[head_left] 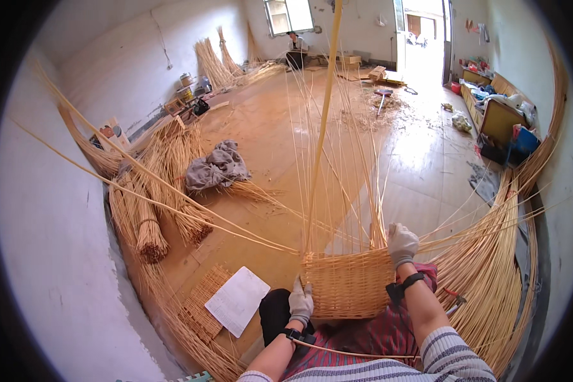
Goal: Weaving a rectangular basket using long wooden or reed strips.
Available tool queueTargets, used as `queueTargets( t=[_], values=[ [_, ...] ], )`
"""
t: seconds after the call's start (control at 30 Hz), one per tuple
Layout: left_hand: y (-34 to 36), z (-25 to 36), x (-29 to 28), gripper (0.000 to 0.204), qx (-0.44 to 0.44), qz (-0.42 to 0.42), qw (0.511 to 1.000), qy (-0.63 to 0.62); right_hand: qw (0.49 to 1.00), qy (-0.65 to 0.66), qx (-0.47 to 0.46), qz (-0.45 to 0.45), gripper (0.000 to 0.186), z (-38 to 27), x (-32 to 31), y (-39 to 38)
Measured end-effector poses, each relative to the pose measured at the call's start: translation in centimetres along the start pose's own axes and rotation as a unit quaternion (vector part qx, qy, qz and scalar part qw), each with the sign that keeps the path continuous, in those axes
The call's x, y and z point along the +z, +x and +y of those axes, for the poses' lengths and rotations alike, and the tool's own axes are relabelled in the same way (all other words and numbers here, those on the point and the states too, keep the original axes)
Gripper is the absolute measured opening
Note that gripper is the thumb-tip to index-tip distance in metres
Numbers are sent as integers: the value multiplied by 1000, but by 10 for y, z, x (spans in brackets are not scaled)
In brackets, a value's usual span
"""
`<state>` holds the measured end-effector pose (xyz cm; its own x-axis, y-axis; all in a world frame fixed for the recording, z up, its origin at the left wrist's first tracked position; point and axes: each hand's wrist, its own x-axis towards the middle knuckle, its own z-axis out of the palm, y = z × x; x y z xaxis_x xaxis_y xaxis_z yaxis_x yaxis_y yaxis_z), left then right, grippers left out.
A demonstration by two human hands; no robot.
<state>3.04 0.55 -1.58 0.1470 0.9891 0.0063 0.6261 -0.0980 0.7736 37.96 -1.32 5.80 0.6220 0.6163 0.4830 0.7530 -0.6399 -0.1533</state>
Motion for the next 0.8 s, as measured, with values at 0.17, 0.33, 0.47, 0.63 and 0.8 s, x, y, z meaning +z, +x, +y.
queueTargets(
  t=[0.17,0.33,0.47,0.63,0.8],
  values=[
    [-2,1,-1,55,9,5,1000,-23,1000,12,2,10,43,0,-4,-2],
    [-3,6,-3,56,15,6,999,-49,1000,-4,6,-12,40,0,-5,-2],
    [-4,7,-3,53,-31,-2,999,23,999,-8,16,-29,39,0,-5,-1],
    [-2,3,2,53,11,22,1000,-15,1000,15,8,-10,41,1,-6,-3],
    [-3,-1,6,52,19,34,999,-18,1000,15,8,-15,42,2,-5,-3]
  ],
)
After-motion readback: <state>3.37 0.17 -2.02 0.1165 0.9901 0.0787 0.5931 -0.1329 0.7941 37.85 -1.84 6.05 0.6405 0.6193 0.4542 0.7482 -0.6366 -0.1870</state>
